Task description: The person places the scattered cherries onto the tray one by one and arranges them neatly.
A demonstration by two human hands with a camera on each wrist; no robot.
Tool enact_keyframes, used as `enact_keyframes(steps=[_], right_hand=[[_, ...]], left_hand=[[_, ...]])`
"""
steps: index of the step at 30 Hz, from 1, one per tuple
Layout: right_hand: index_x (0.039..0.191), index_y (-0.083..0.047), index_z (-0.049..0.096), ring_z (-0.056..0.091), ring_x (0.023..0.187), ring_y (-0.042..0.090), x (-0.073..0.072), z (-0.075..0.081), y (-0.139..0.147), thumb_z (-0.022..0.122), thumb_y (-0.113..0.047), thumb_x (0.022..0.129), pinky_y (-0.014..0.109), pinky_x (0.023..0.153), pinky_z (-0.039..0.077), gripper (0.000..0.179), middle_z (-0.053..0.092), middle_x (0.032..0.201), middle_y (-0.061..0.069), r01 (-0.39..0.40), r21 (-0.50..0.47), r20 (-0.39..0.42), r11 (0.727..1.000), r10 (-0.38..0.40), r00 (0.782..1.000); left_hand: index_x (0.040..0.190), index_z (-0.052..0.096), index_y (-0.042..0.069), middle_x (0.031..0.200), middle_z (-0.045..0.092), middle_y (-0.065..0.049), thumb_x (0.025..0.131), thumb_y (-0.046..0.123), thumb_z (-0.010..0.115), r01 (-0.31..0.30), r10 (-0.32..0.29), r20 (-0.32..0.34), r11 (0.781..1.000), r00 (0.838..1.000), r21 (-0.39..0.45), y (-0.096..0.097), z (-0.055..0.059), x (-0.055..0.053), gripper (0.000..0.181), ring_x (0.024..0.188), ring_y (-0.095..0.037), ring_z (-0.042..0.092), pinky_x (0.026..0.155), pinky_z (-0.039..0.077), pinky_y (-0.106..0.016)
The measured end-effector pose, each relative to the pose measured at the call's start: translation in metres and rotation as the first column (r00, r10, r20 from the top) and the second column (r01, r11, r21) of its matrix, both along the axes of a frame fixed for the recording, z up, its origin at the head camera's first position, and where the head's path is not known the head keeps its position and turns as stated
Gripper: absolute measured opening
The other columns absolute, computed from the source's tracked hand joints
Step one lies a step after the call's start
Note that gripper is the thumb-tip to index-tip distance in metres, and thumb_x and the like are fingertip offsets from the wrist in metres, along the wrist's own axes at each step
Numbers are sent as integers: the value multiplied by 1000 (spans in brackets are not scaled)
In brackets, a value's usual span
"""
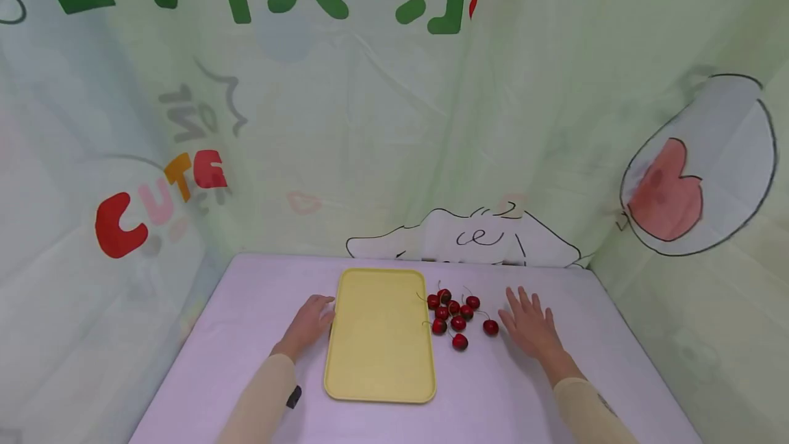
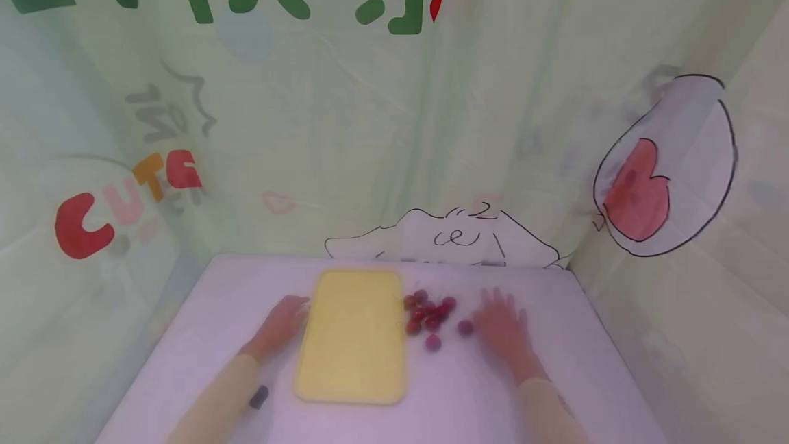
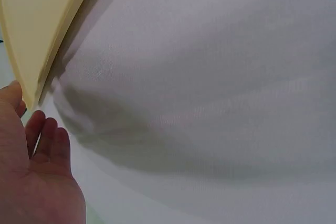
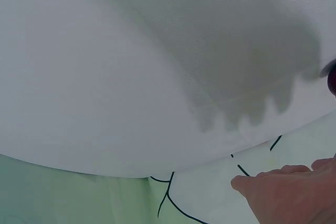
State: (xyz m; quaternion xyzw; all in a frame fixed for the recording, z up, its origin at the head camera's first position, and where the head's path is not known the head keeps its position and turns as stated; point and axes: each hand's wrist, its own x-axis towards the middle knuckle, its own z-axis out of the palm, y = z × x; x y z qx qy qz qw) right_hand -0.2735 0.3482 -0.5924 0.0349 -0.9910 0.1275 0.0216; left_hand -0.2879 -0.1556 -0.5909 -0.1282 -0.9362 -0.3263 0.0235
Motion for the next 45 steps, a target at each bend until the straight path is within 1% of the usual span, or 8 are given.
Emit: enact_keyframes(steps=[6, 14, 22, 26, 31, 36, 39, 45], right_hand=[[152, -1, 25, 12, 138, 57, 14, 21, -12, 34, -52, 103, 77, 106, 8, 72, 17, 154, 33, -13, -29, 8, 999, 13, 1000], [154, -4, 20, 10, 140, 56, 8, 2, -2, 17, -64, 100, 76, 107, 7, 81, 14, 156, 30, -6, 13, 38, 1000, 6, 999], [151, 1, 26, 13, 137, 59, 18, 15, -13, 34, -50, 103, 78, 105, 10, 70, 19, 153, 34, 10, -61, 62, 998, -6, 998], [152, 1, 22, 12, 138, 59, 16, 10, -11, 32, -50, 104, 76, 107, 11, 71, 17, 153, 35, 6, -63, 87, 998, -1, 996], [152, 4, 22, 17, 139, 55, 14, 2, -9, 47, -45, 101, 69, 111, 18, 74, 20, 153, 33, 19, -213, 79, 977, -2, 997], [150, 2, 30, 31, 135, 49, 14, -9, -8, 60, -39, 97, 64, 108, 30, 74, 34, 149, 30, -6, -321, 4, 947, 8, 1000], [148, -1, 37, 42, 130, 46, 15, -14, -8, 64, -35, 95, 60, 105, 38, 68, 41, 145, 26, -9, -319, -24, 948, 1, 1000], [144, -2, 44, 51, 123, 42, 10, -23, -12, 69, -38, 91, 55, 99, 47, 69, 47, 140, 24, 1, -379, 10, 926, 3, 1000]], left_hand=[[117, 63, -2, 117, 60, -14, 93, 11, 64, 22, -21, 6, 1000, 1000, -19, 8, 3, 8, 27, 113, -32, 57, 102, 45, -48], [115, 64, -1, 116, 62, -13, 91, 9, 67, 29, -28, -27, 1000, 999, 13, 5, -10, 7, 27, 112, -31, 58, 101, 46, -46], [113, 65, 1, 114, 63, -11, 88, 7, 69, 20, -20, -2, 996, 1000, 88, 3, -15, 3, 26, 106, -28, 60, 96, 50, -45], [115, 65, 1, 114, 64, -11, 87, 7, 70, -2, 0, 15, 992, 1000, 127, 2, -14, 3, 29, 106, -27, 61, 96, 50, -45], [120, 63, 1, 120, 63, -13, 89, 7, 69, -26, 13, 69, 982, 998, 185, 1, -10, 4, 33, 116, -31, 57, 103, 45, -46], [123, 62, 1, 125, 61, -15, 90, 9, 69, -31, 10, 110, 982, 994, 185, 0, -6, 4, 34, 122, -33, 53, 107, 41, -48], [123, 62, 2, 125, 61, -14, 90, 10, 69, -27, 6, 121, 985, 993, 170, 0, -6, 2, 34, 122, -33, 53, 108, 40, -48], [125, 62, 6, 129, 60, -11, 90, 13, 70, -45, 8, 187, 980, 982, 192, -3, -4, 0, 36, 126, -31, 51, 110, 38, -48]])
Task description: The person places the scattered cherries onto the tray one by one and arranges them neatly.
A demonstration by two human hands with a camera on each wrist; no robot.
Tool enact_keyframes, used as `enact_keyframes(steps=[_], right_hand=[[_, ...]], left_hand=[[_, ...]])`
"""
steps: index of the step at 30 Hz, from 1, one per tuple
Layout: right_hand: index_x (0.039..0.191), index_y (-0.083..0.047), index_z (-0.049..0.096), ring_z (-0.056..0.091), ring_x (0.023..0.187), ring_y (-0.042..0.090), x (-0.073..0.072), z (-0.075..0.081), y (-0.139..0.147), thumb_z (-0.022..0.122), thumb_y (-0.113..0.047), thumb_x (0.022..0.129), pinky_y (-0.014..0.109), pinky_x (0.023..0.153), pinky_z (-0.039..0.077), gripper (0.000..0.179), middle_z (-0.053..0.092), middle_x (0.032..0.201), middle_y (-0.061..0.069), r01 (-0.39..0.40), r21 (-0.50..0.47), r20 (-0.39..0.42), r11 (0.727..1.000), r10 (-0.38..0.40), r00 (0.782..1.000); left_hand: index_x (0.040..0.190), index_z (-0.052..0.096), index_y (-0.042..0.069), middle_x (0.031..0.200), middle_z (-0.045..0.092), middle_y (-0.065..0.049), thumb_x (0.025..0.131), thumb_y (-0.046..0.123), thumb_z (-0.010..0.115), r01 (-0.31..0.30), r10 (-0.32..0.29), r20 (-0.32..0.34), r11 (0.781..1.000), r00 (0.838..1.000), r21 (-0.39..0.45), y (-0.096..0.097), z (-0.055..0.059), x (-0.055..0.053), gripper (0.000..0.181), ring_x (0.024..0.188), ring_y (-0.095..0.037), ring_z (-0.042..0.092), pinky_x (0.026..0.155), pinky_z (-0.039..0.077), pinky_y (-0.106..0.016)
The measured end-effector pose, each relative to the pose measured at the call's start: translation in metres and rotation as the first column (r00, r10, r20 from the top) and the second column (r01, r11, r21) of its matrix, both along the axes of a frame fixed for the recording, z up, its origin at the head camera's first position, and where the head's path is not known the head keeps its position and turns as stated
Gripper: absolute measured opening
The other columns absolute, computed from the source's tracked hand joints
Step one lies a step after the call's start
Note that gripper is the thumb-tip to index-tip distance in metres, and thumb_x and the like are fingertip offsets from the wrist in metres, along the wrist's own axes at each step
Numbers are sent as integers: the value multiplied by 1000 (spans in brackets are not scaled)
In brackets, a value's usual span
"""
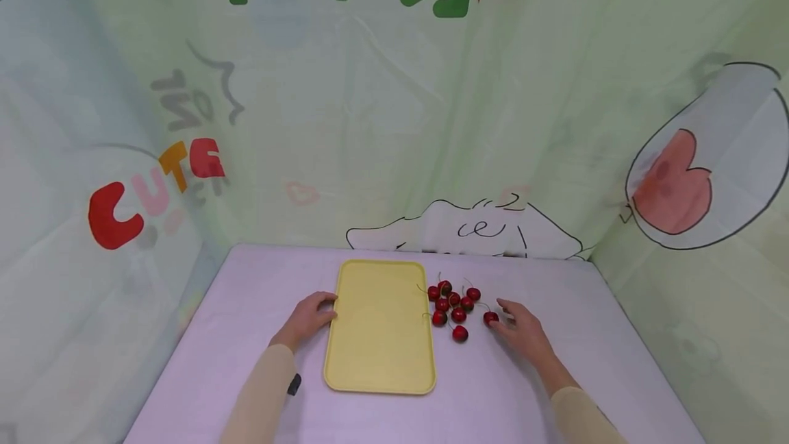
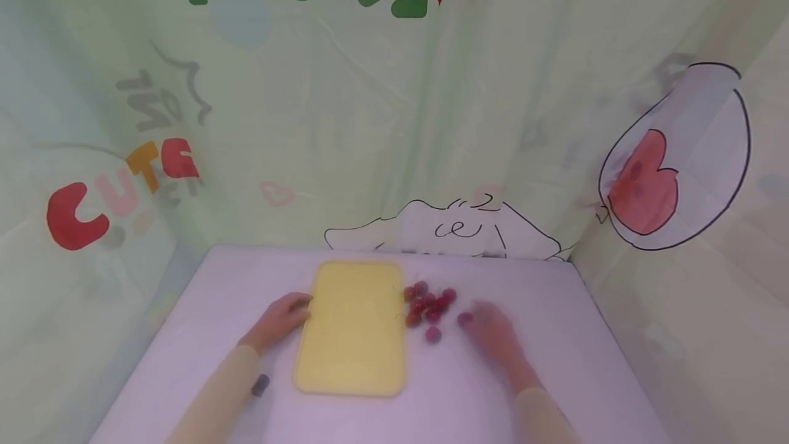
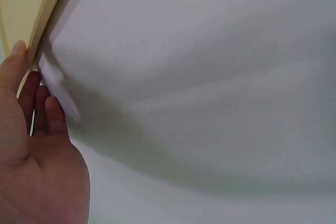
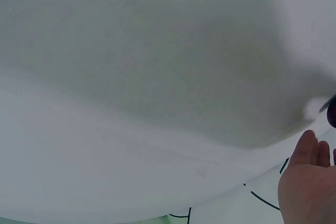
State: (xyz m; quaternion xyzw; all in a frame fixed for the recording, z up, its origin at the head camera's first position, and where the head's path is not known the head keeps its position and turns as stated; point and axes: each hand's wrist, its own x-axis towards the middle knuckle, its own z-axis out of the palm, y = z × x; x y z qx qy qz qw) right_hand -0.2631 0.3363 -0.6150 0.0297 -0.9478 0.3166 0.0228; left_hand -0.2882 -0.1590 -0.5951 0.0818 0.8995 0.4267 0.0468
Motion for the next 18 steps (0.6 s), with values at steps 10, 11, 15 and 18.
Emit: enact_keyframes(steps=[10, 11, 15, 18], right_hand=[[133, 1, 55, 59, 109, 34, 9, 12, -19, 71, -15, 90, 49, 92, 53, 48, 58, 124, 20, 17, 28, -9, 999, -16, 1000], [132, 1, 56, 59, 108, 34, 10, 15, -21, 72, -14, 90, 49, 91, 54, 48, 59, 123, 20, 21, 32, -11, 999, -21, 1000], [130, 3, 57, 59, 107, 34, 11, 17, -25, 72, -13, 89, 49, 90, 54, 46, 58, 121, 21, 25, 26, -23, 999, -24, 999], [129, 0, 57, 59, 108, 32, 6, 11, -24, 72, -16, 90, 47, 90, 55, 45, 57, 121, 18, 49, 18, -41, 999, -49, 998]], left_hand=[[125, 62, 9, 131, 59, -9, 90, 16, 71, 8, -8, 53, 1000, 999, 8, -2, 5, -1, 36, 126, -29, 50, 110, 39, -46], [125, 62, 9, 130, 59, -9, 90, 16, 71, 10, -10, 49, 1000, 999, 10, -2, 4, -2, 36, 126, -29, 50, 110, 39, -47], [124, 62, 9, 130, 60, -8, 90, 15, 72, 12, -13, 45, 1000, 999, 26, -4, 3, -3, 36, 126, -29, 51, 110, 39, -46], [124, 63, 8, 129, 60, -9, 89, 15, 72, 16, -17, 40, 999, 999, 31, -4, 4, -3, 37, 125, -29, 51, 109, 40, -46]])
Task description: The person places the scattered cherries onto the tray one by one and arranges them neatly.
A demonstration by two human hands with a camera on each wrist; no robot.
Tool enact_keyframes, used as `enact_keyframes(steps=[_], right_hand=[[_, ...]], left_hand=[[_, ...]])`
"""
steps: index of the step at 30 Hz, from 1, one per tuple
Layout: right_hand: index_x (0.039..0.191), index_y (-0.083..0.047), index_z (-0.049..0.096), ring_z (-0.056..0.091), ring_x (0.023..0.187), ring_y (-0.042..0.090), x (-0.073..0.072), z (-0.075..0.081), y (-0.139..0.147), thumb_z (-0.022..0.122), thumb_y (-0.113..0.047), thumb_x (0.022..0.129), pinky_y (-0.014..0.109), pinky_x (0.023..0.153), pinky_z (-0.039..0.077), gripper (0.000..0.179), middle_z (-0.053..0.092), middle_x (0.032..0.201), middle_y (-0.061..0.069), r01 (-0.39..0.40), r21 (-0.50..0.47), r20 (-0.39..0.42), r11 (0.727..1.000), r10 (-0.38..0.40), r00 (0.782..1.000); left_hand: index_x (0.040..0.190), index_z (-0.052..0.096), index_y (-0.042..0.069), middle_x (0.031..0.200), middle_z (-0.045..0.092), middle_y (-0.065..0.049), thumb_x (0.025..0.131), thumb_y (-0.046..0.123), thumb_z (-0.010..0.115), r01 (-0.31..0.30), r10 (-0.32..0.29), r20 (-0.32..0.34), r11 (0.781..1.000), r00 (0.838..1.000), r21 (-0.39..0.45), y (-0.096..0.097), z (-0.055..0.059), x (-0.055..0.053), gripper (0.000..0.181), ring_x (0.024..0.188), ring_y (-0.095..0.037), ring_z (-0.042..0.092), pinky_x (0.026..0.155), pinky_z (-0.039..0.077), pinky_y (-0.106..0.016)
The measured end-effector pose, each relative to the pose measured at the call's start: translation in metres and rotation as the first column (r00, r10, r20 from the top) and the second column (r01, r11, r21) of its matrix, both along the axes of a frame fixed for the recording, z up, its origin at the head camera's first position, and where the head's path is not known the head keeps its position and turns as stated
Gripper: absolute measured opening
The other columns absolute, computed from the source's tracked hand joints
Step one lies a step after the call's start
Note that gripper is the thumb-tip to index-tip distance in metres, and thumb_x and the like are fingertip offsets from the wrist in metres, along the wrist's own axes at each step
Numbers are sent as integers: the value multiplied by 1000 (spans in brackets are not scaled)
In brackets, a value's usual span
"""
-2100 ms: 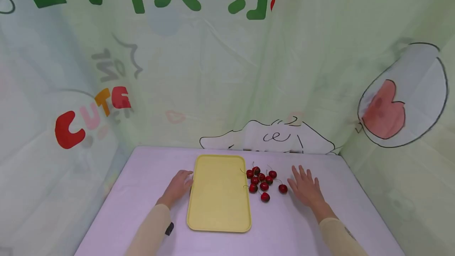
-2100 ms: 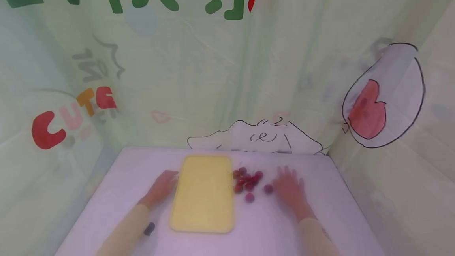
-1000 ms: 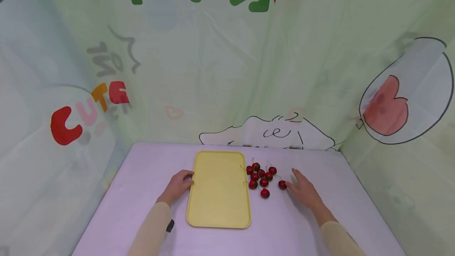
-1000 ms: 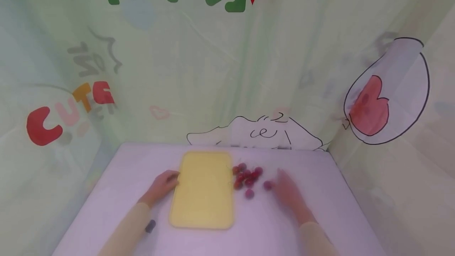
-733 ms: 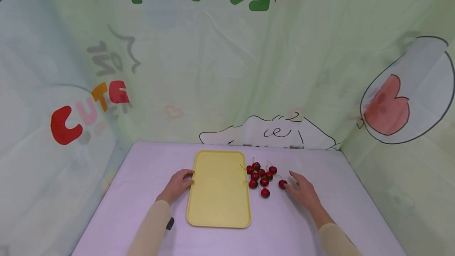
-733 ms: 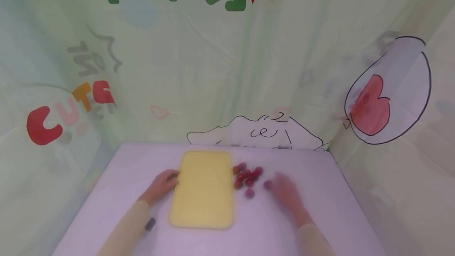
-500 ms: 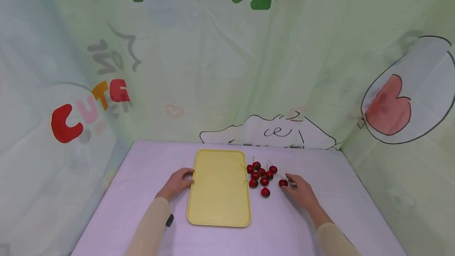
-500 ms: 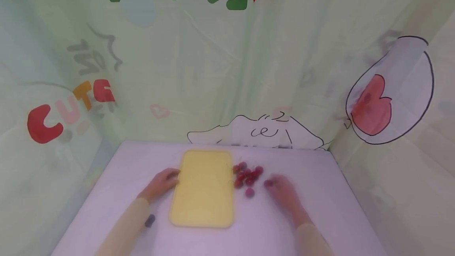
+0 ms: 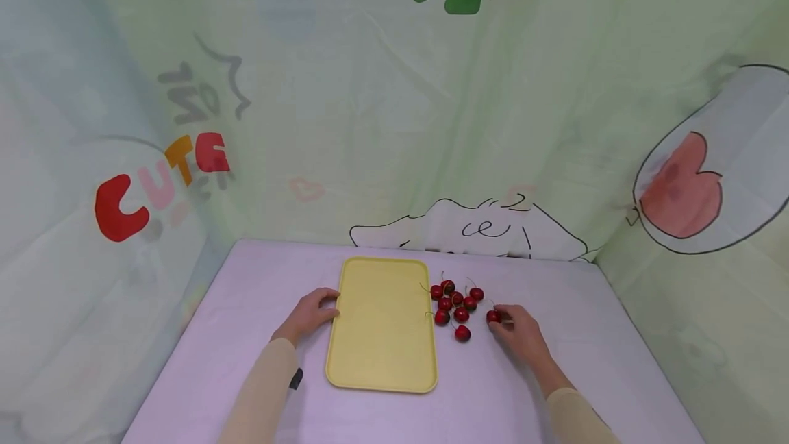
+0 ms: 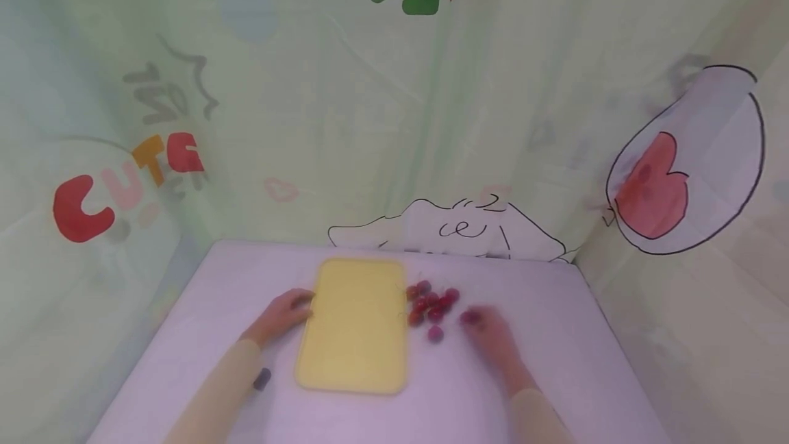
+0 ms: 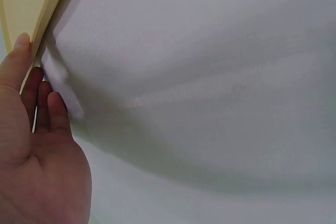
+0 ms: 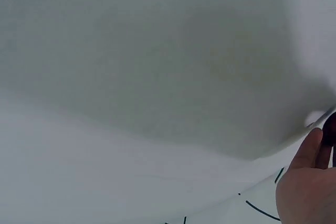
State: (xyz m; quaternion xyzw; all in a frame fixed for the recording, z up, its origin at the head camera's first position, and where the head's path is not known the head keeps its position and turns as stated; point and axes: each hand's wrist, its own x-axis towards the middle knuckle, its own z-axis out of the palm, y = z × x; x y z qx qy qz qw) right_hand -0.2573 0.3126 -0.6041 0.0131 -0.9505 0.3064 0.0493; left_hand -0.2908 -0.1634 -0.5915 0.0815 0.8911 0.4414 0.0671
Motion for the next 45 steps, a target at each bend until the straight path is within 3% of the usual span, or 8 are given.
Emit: enact_keyframes(steps=[5, 13, 18, 23, 33, 42, 45], right_hand=[[126, -1, 56, 58, 111, 33, -12, -3, -2, 72, -15, 90, 45, 91, 55, 43, 56, 120, 17, 86, -83, -38, 993, -89, 995], [128, 1, 53, 55, 114, 36, -27, 37, -55, 70, -12, 91, 49, 88, 55, 42, 54, 124, 20, 152, -231, -40, 961, -166, 985], [130, -3, 52, 56, 116, 33, -36, 53, -93, 69, -15, 93, 47, 91, 55, 43, 53, 127, 17, 163, -289, 3, 943, -169, 986], [127, 0, 55, 58, 114, 34, -39, 64, -123, 70, -13, 91, 46, 97, 51, 42, 55, 125, 20, 120, -354, 20, 927, -121, 993], [121, 4, 59, 60, 109, 33, -48, 65, -164, 73, -11, 88, 43, 93, 54, 38, 59, 120, 21, 39, -377, 4, 926, -40, 999], [109, 4, 65, 65, 96, 30, -69, 34, -191, 77, -10, 84, 38, 83, 58, 31, 65, 103, 17, -56, -330, -84, 942, 30, 996], [107, 3, 66, 65, 94, 29, -69, 34, -201, 77, -11, 84, 38, 82, 58, 29, 65, 101, 17, -77, -315, -80, 946, 54, 995]], left_hand=[[123, 63, 8, 128, 61, -9, 88, 14, 73, -1, 1, 2, 1000, 1000, 2, 1, 3, 3, 37, 124, -29, 52, 108, 41, -46], [126, 62, 9, 131, 59, -8, 91, 16, 71, -22, 22, 22, 1000, 1000, -10, 1, 6, 7, 37, 127, -28, 50, 110, 39, -46], [125, 61, 7, 130, 59, -9, 91, 13, 70, -13, 13, 7, 1000, 1000, -6, 2, 8, 9, 36, 127, -30, 50, 109, 39, -46], [124, 62, 6, 129, 60, -10, 90, 11, 70, -10, 10, -13, 1000, 1000, -4, 5, 11, 11, 36, 126, -30, 51, 109, 39, -46], [125, 61, 3, 128, 60, -12, 90, 9, 69, 18, -18, -40, 1000, 999, -10, 13, 16, 13, 36, 125, -32, 51, 109, 39, -47], [124, 62, 4, 127, 61, -11, 90, 9, 70, 8, -9, -36, 1000, 999, -23, 17, 18, 15, 35, 125, -30, 51, 110, 38, -45], [125, 62, 4, 128, 60, -12, 90, 8, 69, 3, -4, -26, 1000, 1000, -15, 19, 22, 17, 36, 126, -30, 50, 111, 37, -46]])
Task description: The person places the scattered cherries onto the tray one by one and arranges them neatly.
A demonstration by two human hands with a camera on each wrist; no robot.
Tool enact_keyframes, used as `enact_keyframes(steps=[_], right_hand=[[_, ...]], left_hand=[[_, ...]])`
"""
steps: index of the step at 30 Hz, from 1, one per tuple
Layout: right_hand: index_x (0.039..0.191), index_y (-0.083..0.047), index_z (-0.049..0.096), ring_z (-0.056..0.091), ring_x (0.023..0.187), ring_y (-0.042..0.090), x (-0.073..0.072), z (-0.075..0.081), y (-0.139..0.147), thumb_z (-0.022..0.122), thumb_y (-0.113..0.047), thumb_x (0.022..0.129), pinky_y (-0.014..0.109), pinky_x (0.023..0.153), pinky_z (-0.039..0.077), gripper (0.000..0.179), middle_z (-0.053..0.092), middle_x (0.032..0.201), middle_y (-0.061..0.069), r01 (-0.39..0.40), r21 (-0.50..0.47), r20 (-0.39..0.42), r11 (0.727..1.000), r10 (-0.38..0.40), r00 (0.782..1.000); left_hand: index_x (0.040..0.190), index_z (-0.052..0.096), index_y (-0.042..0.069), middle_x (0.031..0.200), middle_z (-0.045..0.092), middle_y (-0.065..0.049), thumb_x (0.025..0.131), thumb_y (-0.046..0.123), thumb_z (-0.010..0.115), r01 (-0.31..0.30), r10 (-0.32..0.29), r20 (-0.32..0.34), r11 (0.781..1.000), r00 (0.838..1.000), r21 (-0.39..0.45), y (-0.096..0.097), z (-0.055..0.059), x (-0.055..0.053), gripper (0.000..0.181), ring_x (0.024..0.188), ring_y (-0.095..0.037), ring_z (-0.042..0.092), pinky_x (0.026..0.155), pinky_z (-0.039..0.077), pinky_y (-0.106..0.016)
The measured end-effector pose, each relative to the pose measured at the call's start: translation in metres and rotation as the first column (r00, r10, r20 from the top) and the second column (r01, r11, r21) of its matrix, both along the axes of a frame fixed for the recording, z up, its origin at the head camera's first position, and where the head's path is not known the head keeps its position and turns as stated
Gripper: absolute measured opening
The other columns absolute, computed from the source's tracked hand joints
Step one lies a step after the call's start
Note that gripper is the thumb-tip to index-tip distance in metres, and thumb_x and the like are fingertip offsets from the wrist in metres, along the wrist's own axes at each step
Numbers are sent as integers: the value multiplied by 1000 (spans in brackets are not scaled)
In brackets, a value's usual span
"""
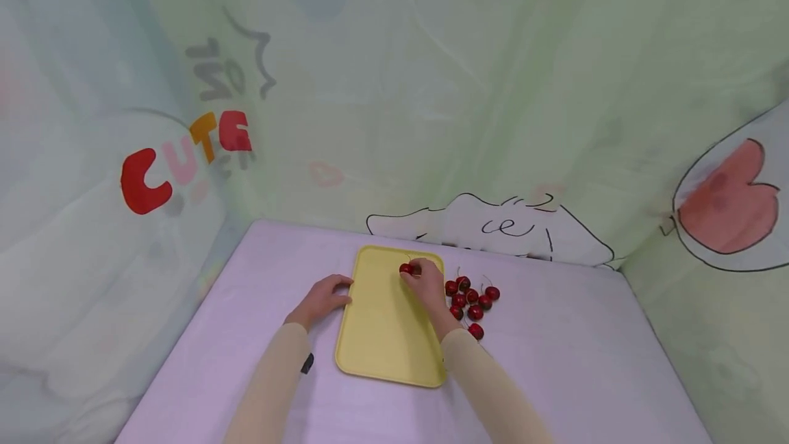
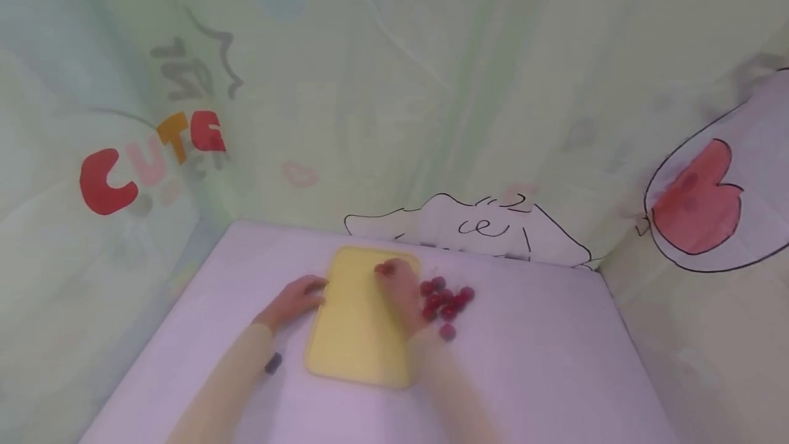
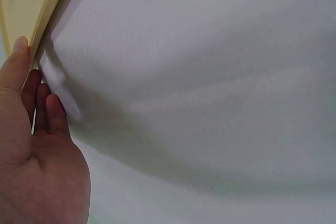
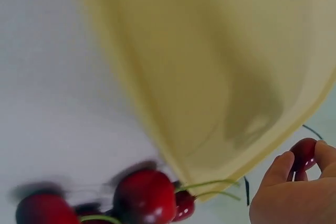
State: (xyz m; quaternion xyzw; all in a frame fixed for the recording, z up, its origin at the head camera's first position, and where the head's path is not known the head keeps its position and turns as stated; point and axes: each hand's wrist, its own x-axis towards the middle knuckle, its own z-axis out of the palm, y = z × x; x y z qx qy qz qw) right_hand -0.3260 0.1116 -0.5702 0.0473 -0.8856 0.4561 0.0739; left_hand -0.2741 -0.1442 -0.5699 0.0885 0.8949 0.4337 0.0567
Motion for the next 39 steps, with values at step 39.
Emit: enact_keyframes(steps=[39], right_hand=[[117, 4, 63, 58, 98, 30, -15, -7, -70, 73, -18, 88, 42, 89, 51, 38, 60, 107, 16, -3, 139, 26, 990, -1, 1000]], left_hand=[[129, 58, 3, 133, 57, -12, 93, 10, 67, 23, -20, 57, 999, 998, -46, -2, -2, -8, 38, 131, -30, 46, 113, 35, -45]])
